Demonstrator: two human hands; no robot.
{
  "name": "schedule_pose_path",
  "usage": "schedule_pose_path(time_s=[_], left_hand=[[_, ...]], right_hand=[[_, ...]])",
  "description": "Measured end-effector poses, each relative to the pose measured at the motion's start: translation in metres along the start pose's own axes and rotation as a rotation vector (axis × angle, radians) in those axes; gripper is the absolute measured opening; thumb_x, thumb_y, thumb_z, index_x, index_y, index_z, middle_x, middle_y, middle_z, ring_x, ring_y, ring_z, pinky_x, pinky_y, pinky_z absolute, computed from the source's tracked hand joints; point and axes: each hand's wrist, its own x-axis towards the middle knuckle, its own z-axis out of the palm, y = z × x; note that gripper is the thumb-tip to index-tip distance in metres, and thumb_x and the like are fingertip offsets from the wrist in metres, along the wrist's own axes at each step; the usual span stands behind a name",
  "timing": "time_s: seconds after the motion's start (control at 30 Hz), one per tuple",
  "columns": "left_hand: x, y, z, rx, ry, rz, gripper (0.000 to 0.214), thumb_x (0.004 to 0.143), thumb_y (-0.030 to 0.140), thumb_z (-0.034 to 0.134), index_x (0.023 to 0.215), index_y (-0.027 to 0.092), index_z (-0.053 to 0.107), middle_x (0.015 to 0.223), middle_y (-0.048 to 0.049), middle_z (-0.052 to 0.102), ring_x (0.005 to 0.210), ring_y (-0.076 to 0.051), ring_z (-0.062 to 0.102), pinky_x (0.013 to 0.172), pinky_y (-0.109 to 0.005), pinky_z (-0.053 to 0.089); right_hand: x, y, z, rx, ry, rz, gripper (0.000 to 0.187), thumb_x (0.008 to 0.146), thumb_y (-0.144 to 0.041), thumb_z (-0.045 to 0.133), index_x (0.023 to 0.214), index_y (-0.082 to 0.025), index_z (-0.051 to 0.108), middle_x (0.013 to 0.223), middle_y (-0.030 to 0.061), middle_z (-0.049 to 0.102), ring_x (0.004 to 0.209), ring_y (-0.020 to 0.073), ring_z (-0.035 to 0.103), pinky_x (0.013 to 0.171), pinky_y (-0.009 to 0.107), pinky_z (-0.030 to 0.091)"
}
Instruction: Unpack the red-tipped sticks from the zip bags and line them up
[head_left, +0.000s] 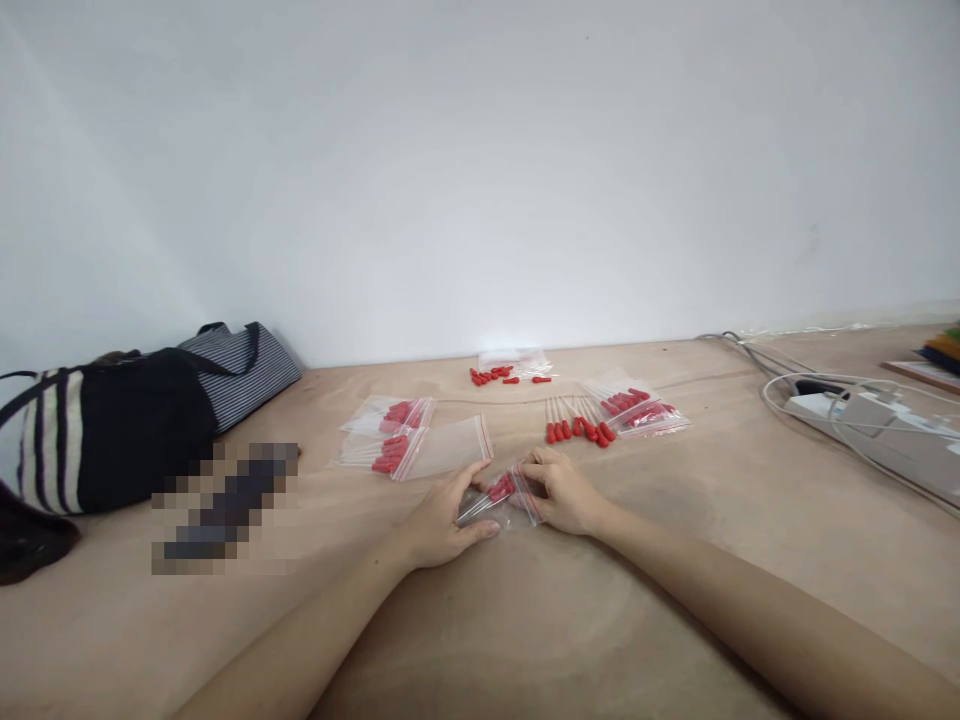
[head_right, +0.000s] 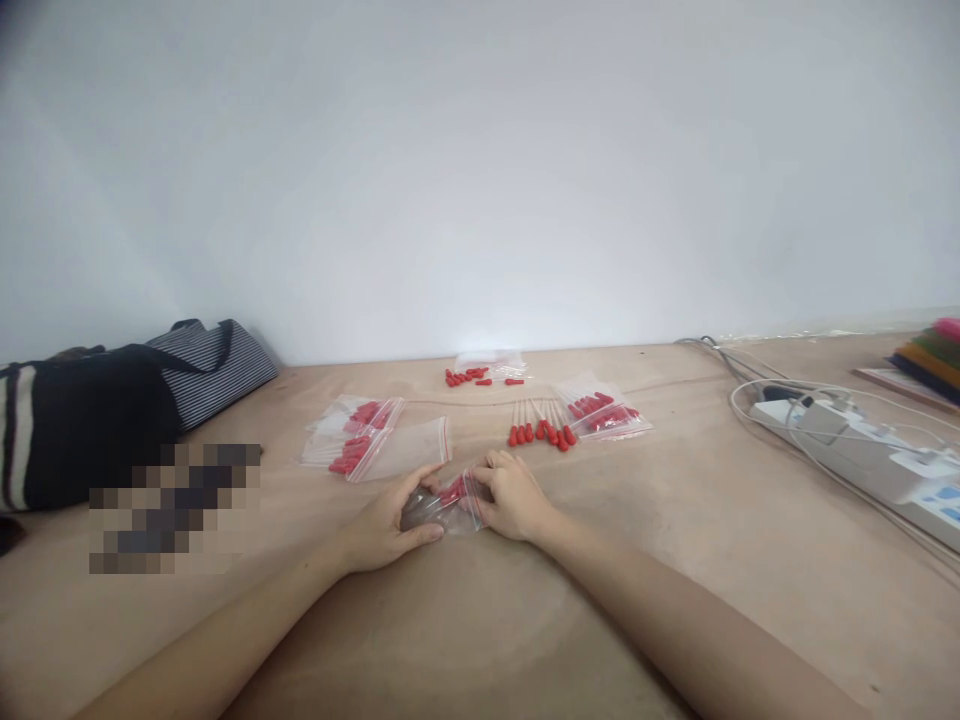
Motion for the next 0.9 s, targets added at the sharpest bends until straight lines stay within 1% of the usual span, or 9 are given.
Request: schedule_pose_path(time_s=[0.13, 0.23, 0.3, 0.37, 0.5, 0.67, 0.73, 0.8, 0.9], left_hand=[[-0.0003, 0.0016, -0.0009, 0.014, -0.014, 0.007, 0.066, 0.074, 0.037, 0.057, 0.129, 0.019, 0.027, 0.120, -0.0077, 0.050, 0.112, -0.024, 0.044, 0.096, -0.039, 0.034], [-0.0002, 0.0028, -0.0010, 0.024, -0.036, 0.025, 0.061, 0.076, 0.037, 0.055, 0.128, 0.019, 0.029, 0.124, -0.0084, 0.048, 0.114, -0.023, 0.043, 0.097, -0.039, 0.034], [-0.0002, 0.0041, -0.0010, 0.039, -0.055, 0.044, 0.057, 0.077, 0.038, 0.053, 0.127, 0.020, 0.033, 0.126, -0.0085, 0.046, 0.115, -0.023, 0.043, 0.097, -0.039, 0.034], [-0.0006, 0.0061, -0.0012, 0.068, -0.081, 0.044, 0.057, 0.077, 0.038, 0.053, 0.127, 0.019, 0.034, 0.129, -0.0094, 0.043, 0.119, -0.024, 0.039, 0.099, -0.041, 0.031], [-0.0016, 0.0089, -0.0017, 0.121, -0.128, 0.008, 0.062, 0.077, 0.038, 0.053, 0.130, 0.016, 0.030, 0.135, -0.0113, 0.035, 0.126, -0.028, 0.028, 0.103, -0.048, 0.022], [-0.0024, 0.0057, -0.0008, 0.150, -0.143, 0.026, 0.063, 0.079, 0.045, 0.049, 0.131, 0.015, 0.030, 0.137, -0.0118, 0.033, 0.127, -0.028, 0.025, 0.104, -0.047, 0.023], [-0.0025, 0.0044, -0.0003, 0.163, -0.144, 0.031, 0.064, 0.079, 0.045, 0.049, 0.132, 0.016, 0.030, 0.137, -0.0114, 0.032, 0.127, -0.028, 0.024, 0.104, -0.047, 0.021], [-0.0026, 0.0039, -0.0001, 0.168, -0.145, 0.020, 0.064, 0.079, 0.045, 0.049, 0.132, 0.016, 0.029, 0.138, -0.0108, 0.032, 0.128, -0.029, 0.023, 0.105, -0.047, 0.020], [-0.0025, 0.0039, -0.0005, 0.154, -0.142, 0.024, 0.063, 0.079, 0.047, 0.048, 0.132, 0.017, 0.030, 0.137, -0.0105, 0.033, 0.127, -0.028, 0.024, 0.104, -0.048, 0.020]], right_hand=[[0.0007, -0.0032, -0.0035, -0.007, -0.015, 0.019, 0.024, 0.070, -0.036, 0.062, 0.085, -0.016, 0.061, 0.078, 0.0040, 0.054, 0.075, 0.0164, 0.048, 0.068, 0.028, 0.035], [0.0005, -0.0033, -0.0049, 0.068, -0.010, 0.050, 0.032, 0.061, -0.037, 0.070, 0.080, -0.015, 0.060, 0.076, 0.0028, 0.055, 0.073, 0.0159, 0.048, 0.066, 0.027, 0.036], [0.0003, -0.0024, -0.0050, 0.130, -0.008, 0.079, 0.032, 0.058, -0.036, 0.072, 0.079, -0.016, 0.060, 0.073, 0.0015, 0.055, 0.070, 0.0151, 0.048, 0.064, 0.026, 0.036], [0.0003, -0.0014, -0.0045, 0.167, -0.012, 0.083, 0.029, 0.059, -0.036, 0.071, 0.080, -0.017, 0.061, 0.071, 0.0004, 0.056, 0.069, 0.0146, 0.048, 0.064, 0.026, 0.035], [0.0005, -0.0017, -0.0038, 0.177, -0.032, 0.003, 0.025, 0.066, -0.035, 0.067, 0.084, -0.019, 0.062, 0.074, 0.0005, 0.057, 0.072, 0.0146, 0.048, 0.068, 0.026, 0.036], [-0.0013, -0.0059, -0.0075, 0.194, -0.041, 0.063, 0.026, 0.057, -0.029, 0.072, 0.076, -0.017, 0.058, 0.069, -0.0002, 0.056, 0.067, 0.0137, 0.048, 0.063, 0.026, 0.037], [-0.0030, -0.0073, -0.0088, 0.220, -0.035, 0.064, 0.025, 0.058, -0.027, 0.071, 0.076, -0.017, 0.058, 0.068, -0.0008, 0.055, 0.068, 0.0135, 0.048, 0.063, 0.026, 0.037], [-0.0049, -0.0076, -0.0087, 0.308, -0.038, 0.067, 0.021, 0.060, -0.025, 0.069, 0.077, -0.017, 0.058, 0.066, -0.0020, 0.054, 0.064, 0.0116, 0.047, 0.060, 0.024, 0.037], [-0.0074, -0.0052, -0.0079, 0.547, -0.087, 0.116, 0.017, 0.063, -0.024, 0.066, 0.074, -0.016, 0.056, 0.059, -0.0049, 0.049, 0.053, 0.0072, 0.043, 0.050, 0.019, 0.036]])
